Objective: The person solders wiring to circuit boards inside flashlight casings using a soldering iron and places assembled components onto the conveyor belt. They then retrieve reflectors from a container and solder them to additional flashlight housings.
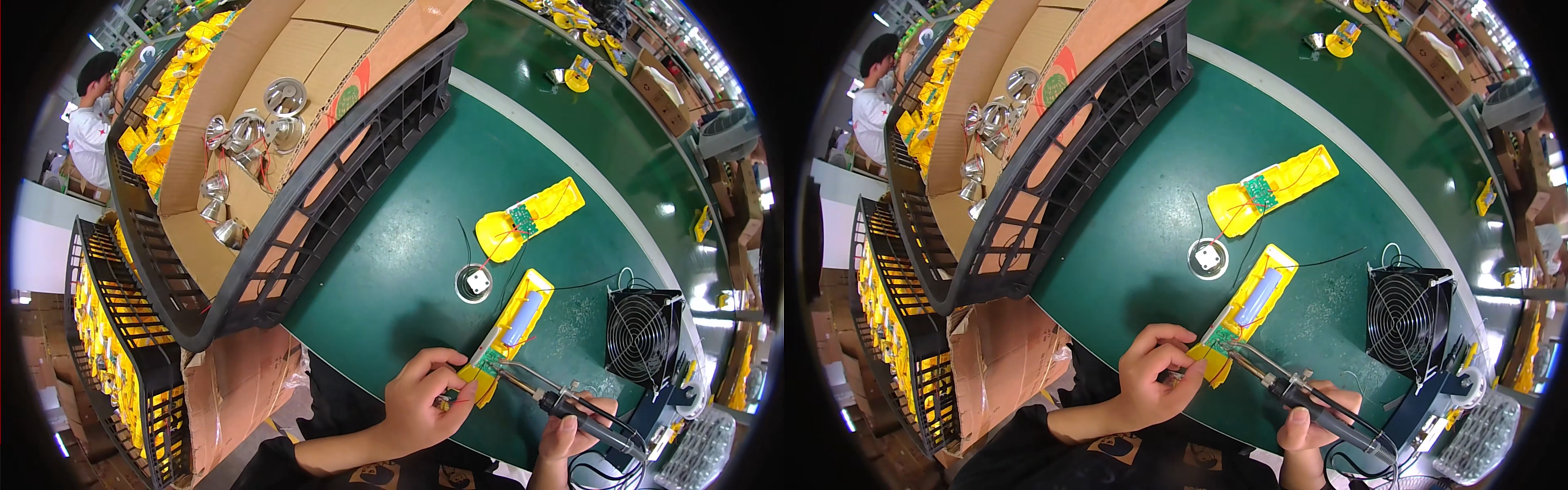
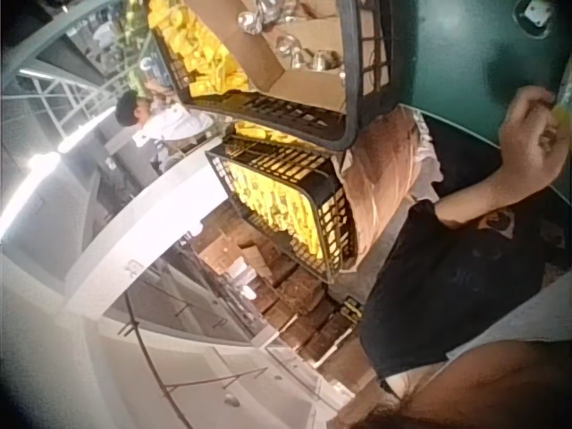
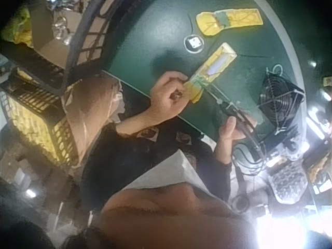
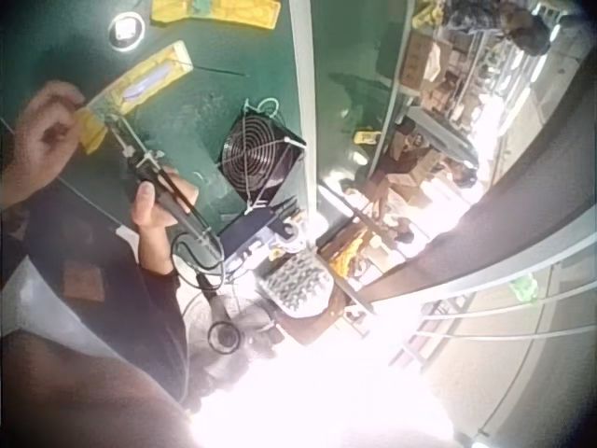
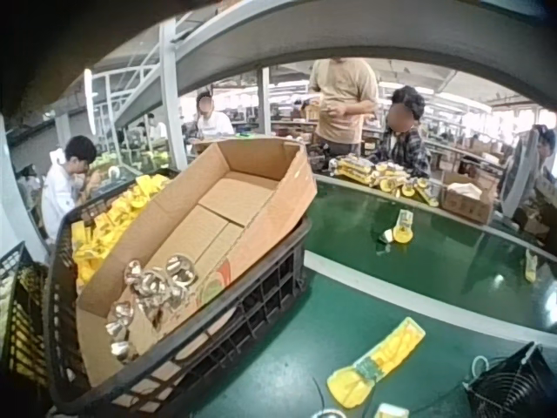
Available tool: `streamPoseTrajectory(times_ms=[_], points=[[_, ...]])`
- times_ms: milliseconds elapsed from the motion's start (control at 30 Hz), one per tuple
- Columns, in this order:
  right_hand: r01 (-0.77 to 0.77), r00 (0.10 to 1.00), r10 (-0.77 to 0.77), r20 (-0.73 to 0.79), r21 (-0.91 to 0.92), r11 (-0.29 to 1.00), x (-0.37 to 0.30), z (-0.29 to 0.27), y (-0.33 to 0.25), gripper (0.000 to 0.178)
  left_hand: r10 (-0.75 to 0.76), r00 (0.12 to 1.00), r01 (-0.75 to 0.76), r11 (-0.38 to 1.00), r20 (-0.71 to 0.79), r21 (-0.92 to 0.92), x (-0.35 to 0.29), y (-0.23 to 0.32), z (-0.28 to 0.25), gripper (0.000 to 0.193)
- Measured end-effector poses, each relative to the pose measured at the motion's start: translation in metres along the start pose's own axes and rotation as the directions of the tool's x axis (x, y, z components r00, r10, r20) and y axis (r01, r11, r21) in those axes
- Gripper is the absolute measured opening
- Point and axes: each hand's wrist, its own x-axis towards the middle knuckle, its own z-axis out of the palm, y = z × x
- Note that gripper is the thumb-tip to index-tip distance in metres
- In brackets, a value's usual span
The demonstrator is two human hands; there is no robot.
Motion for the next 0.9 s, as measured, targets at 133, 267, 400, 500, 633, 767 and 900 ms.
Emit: streamPoseTrajectory(times_ms=[133,267,400,500,633,767,900], points=[[-0.015,1.000,0.015,-0.004,0.010,1.000,-0.0001,0.0015,0.0008,0.039,0.009,1.000,-0.009,1.000,-0.003,-0.005,0.0003,-0.0004,0.0003,0.010],[0.026,0.999,-0.025,0.039,-0.023,0.999,0.0019,0.0004,0.0025,0.038,0.003,1.000,-0.003,1.000,-0.003,0.006,0.0001,-0.0005,0.0009,0.010],[0.069,0.998,-0.068,0.018,-0.074,0.995,0.0023,0.0023,0.0046,0.037,0.001,1.000,-0.001,1.000,-0.010,0.006,0.0003,0.0000,0.0017,0.010],[0.052,0.998,-0.049,0.041,-0.076,0.996,0.0020,0.0028,0.0048,0.037,-0.001,1.000,0.001,1.000,-0.011,0.014,0.0004,0.0003,0.0016,0.010],[0.092,0.995,-0.089,0.034,-0.099,0.991,0.0010,0.0017,0.0054,0.036,-0.015,1.000,0.015,1.000,-0.008,0.007,0.0003,0.0005,0.0020,0.010],[0.067,0.997,-0.065,0.038,-0.050,0.997,0.0015,-0.0028,0.0043,0.035,-0.018,1.000,0.018,1.000,-0.010,0.014,-0.0001,0.0008,0.0024,0.010],[0.073,0.995,-0.065,0.073,-0.108,0.992,0.0007,-0.0032,0.0032,0.035,-0.022,1.000,0.022,1.000,-0.012,0.012,-0.0003,0.0005,0.0032,0.010]])
